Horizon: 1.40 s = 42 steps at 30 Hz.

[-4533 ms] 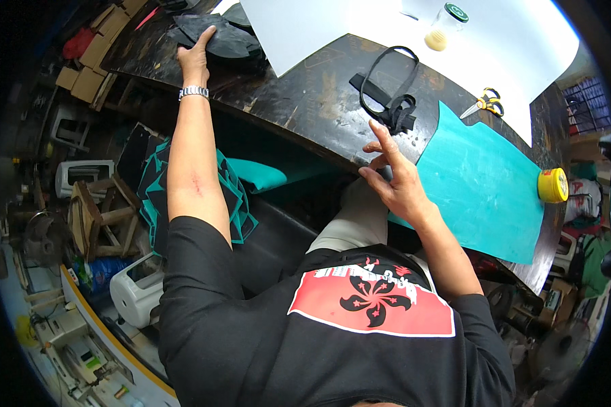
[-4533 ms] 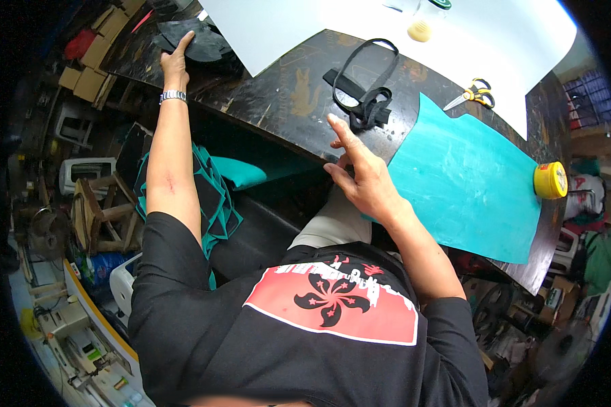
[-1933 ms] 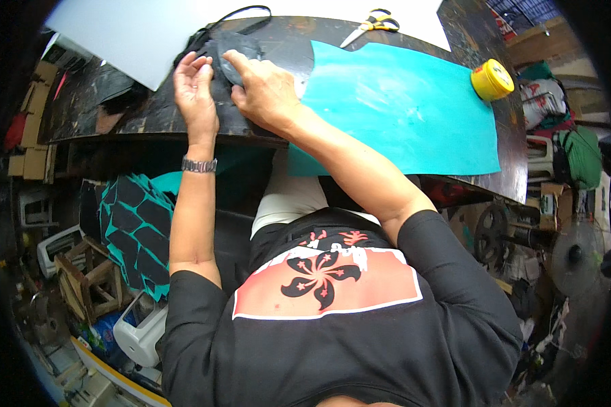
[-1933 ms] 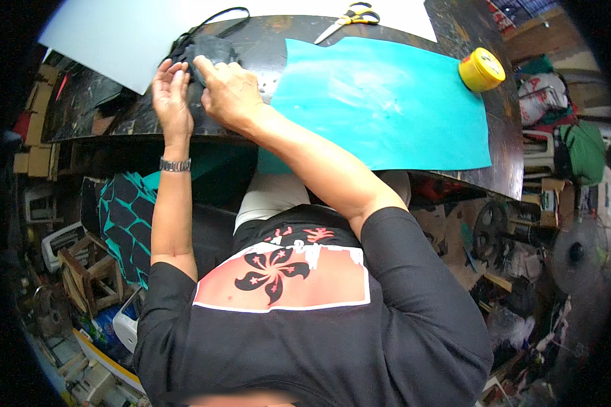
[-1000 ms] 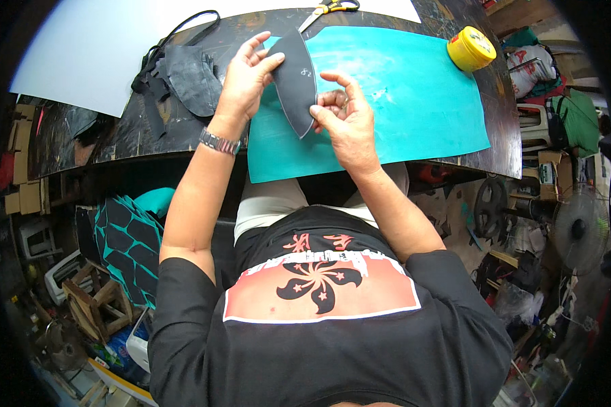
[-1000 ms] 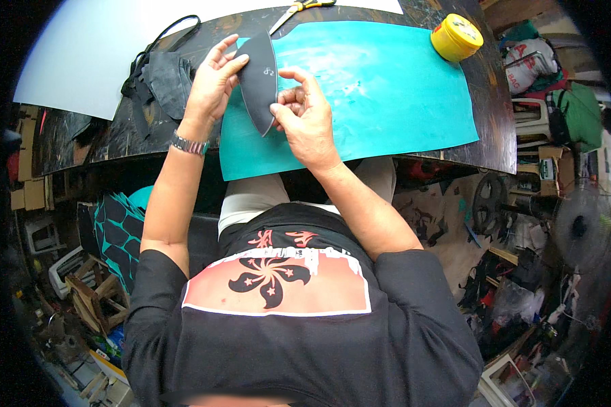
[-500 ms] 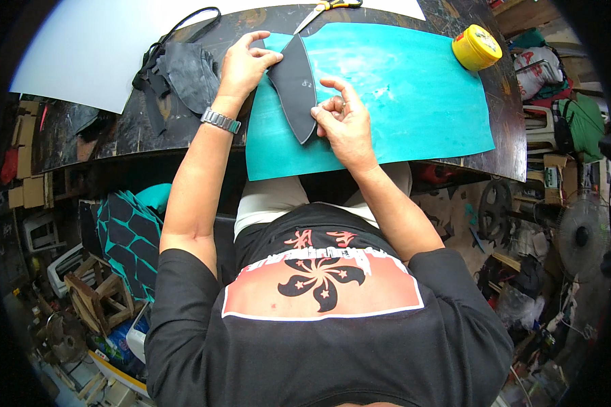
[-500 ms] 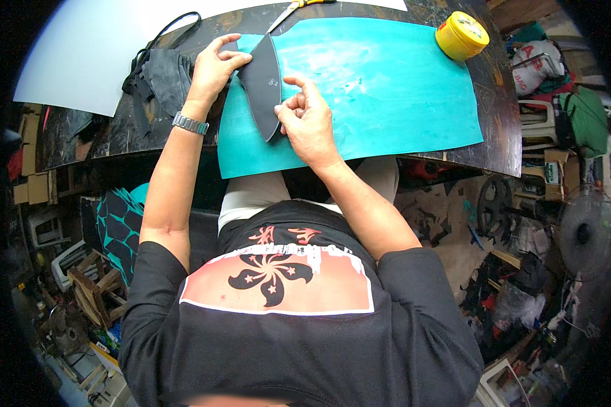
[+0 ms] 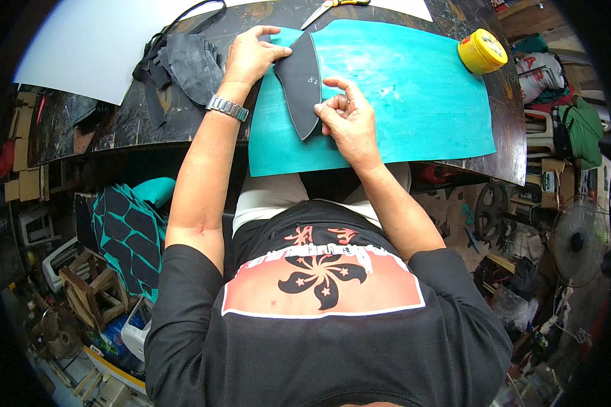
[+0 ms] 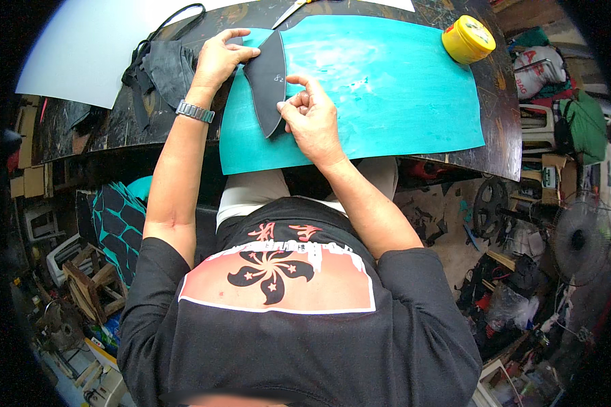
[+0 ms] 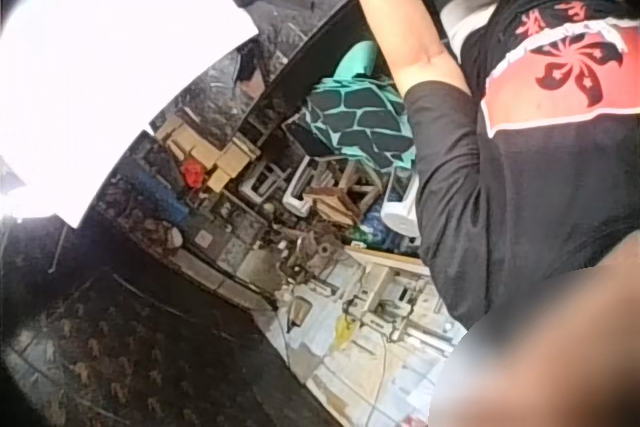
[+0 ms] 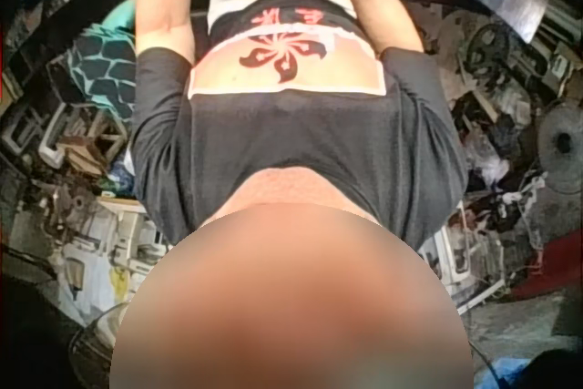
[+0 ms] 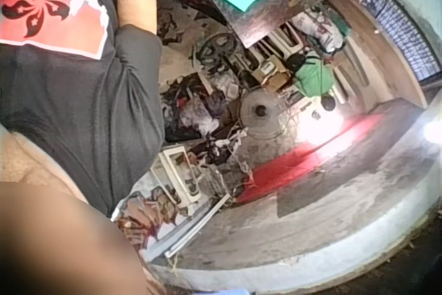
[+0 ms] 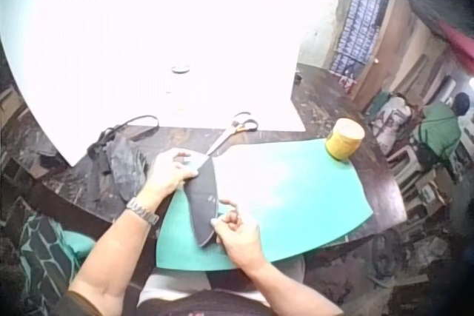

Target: The person uses yellow-handled scissors to cut a teal foam sheet along pre-drawn black geometric outlines, separating multiple black shapes. After cutting, the person places the cut black pieces onto a separate teal sheet and arranges them in a row.

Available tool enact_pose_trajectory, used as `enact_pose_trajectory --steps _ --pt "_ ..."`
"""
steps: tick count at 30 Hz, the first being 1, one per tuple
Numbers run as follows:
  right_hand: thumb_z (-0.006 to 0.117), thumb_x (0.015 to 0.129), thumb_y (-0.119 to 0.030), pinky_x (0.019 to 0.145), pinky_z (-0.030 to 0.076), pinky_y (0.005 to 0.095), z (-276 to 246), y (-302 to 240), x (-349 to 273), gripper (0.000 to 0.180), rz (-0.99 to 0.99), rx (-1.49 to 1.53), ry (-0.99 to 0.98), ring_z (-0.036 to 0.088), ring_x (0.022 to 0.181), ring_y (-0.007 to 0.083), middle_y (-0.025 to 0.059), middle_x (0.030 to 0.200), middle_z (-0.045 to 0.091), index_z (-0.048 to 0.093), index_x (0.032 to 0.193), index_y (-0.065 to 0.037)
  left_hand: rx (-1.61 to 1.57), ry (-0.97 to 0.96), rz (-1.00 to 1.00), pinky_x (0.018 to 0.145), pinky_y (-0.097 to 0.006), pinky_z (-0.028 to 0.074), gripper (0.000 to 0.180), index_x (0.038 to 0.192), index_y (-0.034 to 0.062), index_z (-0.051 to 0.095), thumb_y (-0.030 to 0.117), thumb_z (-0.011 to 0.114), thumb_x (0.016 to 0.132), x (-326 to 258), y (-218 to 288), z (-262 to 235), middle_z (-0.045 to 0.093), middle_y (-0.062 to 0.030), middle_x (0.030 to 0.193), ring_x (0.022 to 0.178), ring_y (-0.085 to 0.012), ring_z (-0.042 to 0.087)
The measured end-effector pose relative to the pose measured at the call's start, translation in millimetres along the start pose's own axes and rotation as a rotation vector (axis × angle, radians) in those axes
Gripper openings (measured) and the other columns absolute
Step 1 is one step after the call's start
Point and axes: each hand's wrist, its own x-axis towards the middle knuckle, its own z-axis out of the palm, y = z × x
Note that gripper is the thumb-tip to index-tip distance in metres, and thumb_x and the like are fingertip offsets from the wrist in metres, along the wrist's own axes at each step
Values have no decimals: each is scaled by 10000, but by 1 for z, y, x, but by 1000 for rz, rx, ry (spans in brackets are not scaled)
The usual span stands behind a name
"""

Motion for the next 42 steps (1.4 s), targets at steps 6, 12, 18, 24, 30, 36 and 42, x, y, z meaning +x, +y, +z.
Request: enact_pose_trajectory --steps 6,12,18,24,30,36,42 --pt "660 807 38 568 443 194 -1 -5 -3 539 21 124 -11 534 641 45 5 790 577 487 1313 -28 -318 -18 77 755 -247 530 567 1284 60 640 135 814 749 -14 18 -7 710 -39 869 805 -94 656" --pt "606 780 65 688 447 191 -29 -38 11 662 -241 -36 34 521 742 49 17 883 561 443 1404 -83 -624 87 227 687 -201 483 439 1243 -10 631 100 762 839 -91 45 -48 644 -23 874 803 -67 602" --pt "726 812 -81 693 468 221 -61 -78 88 718 -216 -320 -341 582 826 88 77 1007 606 427 1463 -139 -630 67 -129 664 -199 478 139 989 -8 691 96 717 901 -169 38 -42 691 -23 810 720 -77 648" --pt "723 741 34 660 555 299 -21 -41 162 837 -71 -91 -439 638 793 185 115 912 613 344 1482 -54 -659 -75 -266 620 -205 485 175 929 -26 705 148 686 934 -192 31 -24 688 -27 779 659 -81 653" --pt "738 706 17 541 522 296 3 6 187 828 -138 -328 -292 595 643 153 81 779 588 377 1449 -30 -562 -79 -284 522 -190 426 228 940 -14 711 211 672 948 -181 24 -22 698 -46 746 631 -76 670" --pt "750 718 8 515 509 284 1 26 197 741 -252 -429 -231 588 576 147 85 718 626 413 1377 38 -578 -74 -285 527 -198 450 235 938 -25 707 207 668 952 -171 20 -19 697 -56 735 626 -86 673" --pt "735 750 21 528 510 266 -6 33 199 679 -205 -355 -183 611 595 150 93 755 638 409 1345 56 -590 -77 -279 562 -209 489 241 937 -38 703 201 671 949 -167 21 -17 692 -62 725 616 -107 677"
